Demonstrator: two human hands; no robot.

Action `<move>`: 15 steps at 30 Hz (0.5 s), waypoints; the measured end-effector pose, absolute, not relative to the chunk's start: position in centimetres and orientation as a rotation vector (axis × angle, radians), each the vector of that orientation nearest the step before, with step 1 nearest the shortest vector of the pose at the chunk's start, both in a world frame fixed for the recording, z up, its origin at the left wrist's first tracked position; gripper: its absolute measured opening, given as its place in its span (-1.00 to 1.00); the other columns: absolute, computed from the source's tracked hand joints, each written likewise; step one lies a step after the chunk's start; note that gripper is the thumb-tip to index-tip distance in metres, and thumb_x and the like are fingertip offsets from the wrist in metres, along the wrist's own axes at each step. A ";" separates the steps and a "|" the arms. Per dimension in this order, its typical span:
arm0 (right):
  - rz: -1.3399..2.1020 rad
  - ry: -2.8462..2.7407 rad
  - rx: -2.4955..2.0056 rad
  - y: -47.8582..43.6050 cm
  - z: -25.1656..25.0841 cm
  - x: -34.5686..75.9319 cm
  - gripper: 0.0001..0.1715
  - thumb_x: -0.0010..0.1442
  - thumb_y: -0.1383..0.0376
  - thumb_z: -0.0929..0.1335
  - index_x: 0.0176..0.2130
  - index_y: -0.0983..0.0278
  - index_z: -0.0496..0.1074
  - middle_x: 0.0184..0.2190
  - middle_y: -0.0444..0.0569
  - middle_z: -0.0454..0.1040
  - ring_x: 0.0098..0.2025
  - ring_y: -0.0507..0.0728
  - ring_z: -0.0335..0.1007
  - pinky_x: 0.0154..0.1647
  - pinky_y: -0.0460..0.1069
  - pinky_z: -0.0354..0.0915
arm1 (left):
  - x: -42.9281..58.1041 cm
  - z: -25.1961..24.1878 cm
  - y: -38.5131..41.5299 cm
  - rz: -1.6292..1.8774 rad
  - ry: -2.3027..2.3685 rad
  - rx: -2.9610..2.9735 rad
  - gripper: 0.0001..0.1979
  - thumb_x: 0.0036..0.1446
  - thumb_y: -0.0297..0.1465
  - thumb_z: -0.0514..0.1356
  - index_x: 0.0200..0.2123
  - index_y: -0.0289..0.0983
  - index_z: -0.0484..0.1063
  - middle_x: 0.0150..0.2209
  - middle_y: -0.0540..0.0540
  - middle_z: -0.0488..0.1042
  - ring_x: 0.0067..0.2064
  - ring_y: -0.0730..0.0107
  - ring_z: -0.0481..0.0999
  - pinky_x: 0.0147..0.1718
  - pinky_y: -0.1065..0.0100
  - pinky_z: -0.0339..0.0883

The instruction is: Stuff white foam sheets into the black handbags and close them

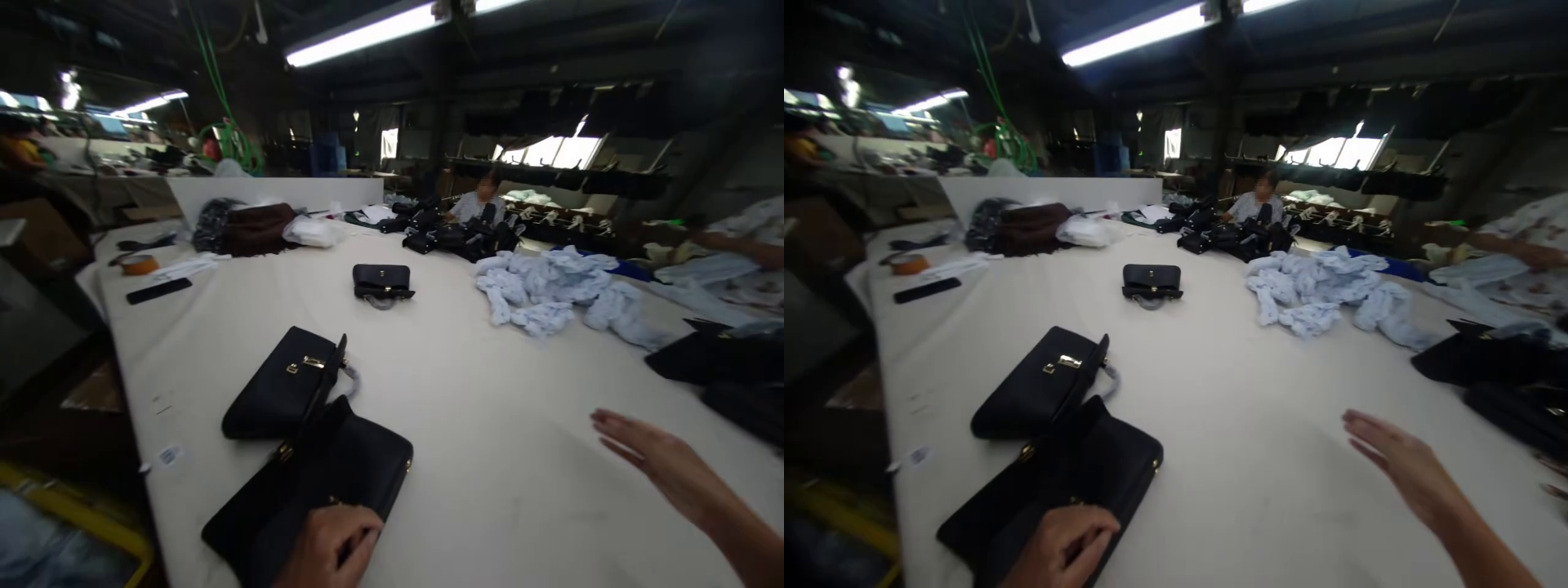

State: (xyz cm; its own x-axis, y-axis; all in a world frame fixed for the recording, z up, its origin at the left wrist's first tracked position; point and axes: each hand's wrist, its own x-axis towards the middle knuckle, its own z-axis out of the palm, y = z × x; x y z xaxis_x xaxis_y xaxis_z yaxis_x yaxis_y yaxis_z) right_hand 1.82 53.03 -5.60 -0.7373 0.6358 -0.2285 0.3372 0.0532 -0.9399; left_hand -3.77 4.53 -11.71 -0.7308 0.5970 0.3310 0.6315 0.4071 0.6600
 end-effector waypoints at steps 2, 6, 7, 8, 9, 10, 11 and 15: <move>1.826 -2.433 -0.848 46.6 -7.9 1.8 -0.51 -0.05 -0.01 0.46 -0.16 0.18 0.59 0.06 0.15 0.46 0.15 0.37 0.32 0.23 0.19 0.21 | -4.1 -11.0 4.1 -1.159 -2.530 -1.174 -0.78 0.23 -0.45 0.06 -0.21 -0.20 0.51 -0.45 -0.05 0.52 -0.41 0.40 0.50 -0.31 0.39 0.46; 1.837 -2.845 -0.483 34.4 -7.4 5.4 -0.47 0.05 -0.03 0.41 -0.03 0.13 0.54 0.09 0.05 0.45 0.12 0.36 0.36 0.20 0.19 0.24 | -5.4 -10.3 0.8 -0.909 -2.492 -0.918 -0.70 0.24 -0.46 0.07 0.03 -0.22 0.38 -0.05 -0.20 0.45 0.01 0.17 0.45 0.03 0.12 0.36; 1.838 -2.878 -0.452 32.1 -6.8 6.7 -0.48 0.07 -0.03 0.40 -0.01 0.09 0.53 0.10 0.02 0.44 0.11 0.35 0.38 0.16 0.18 0.28 | -5.9 -10.4 -0.5 -0.842 -2.506 -0.797 -0.67 0.23 -0.43 0.09 0.07 -0.24 0.35 0.03 -0.24 0.39 0.09 0.10 0.39 0.09 0.04 0.30; 1.826 -2.900 -0.455 30.2 -6.4 8.0 -0.49 0.09 -0.03 0.39 0.00 0.06 0.52 0.11 0.00 0.43 0.10 0.34 0.39 0.13 0.17 0.32 | -6.3 -10.6 -1.9 -0.790 -2.526 -0.693 -0.65 0.22 -0.39 0.12 0.08 -0.25 0.33 0.07 -0.26 0.36 0.13 0.05 0.35 0.13 -0.02 0.25; 1.804 -2.914 -0.480 28.5 -6.1 9.2 -0.50 0.09 -0.04 0.38 0.01 0.04 0.51 0.11 -0.01 0.43 0.08 0.33 0.40 0.11 0.17 0.34 | -6.7 -10.9 -3.3 -0.761 -2.561 -0.616 -0.63 0.22 -0.35 0.13 0.08 -0.27 0.32 0.07 -0.27 0.36 0.12 0.03 0.36 0.13 -0.03 0.24; 1.783 -2.918 -0.507 27.0 -6.0 10.3 -0.50 0.10 -0.04 0.38 0.01 0.03 0.51 0.10 -0.01 0.44 0.07 0.33 0.41 0.10 0.17 0.35 | -7.0 -11.3 -4.7 -0.759 -2.616 -0.568 -0.62 0.21 -0.32 0.14 0.08 -0.28 0.31 0.05 -0.27 0.37 0.10 0.02 0.39 0.10 -0.02 0.28; 1.772 -2.908 -0.527 25.5 -6.0 11.2 -0.50 0.10 -0.05 0.37 0.00 0.04 0.51 0.08 0.00 0.45 0.07 0.33 0.42 0.10 0.18 0.34 | -7.2 -11.8 -5.9 -0.783 -2.688 -0.551 -0.60 0.21 -0.29 0.14 0.09 -0.27 0.29 0.03 -0.26 0.41 0.06 0.03 0.43 0.05 0.01 0.32; 1.945 -2.691 -0.485 20.1 -7.7 12.0 -0.44 0.13 -0.06 0.36 0.00 0.19 0.52 0.01 0.08 0.51 0.05 0.30 0.43 0.14 0.17 0.31 | -7.9 -13.5 -8.8 -0.990 -2.932 -0.519 -0.58 0.20 -0.27 0.12 0.11 -0.24 0.27 -0.01 -0.21 0.50 -0.05 0.05 0.54 -0.09 0.12 0.42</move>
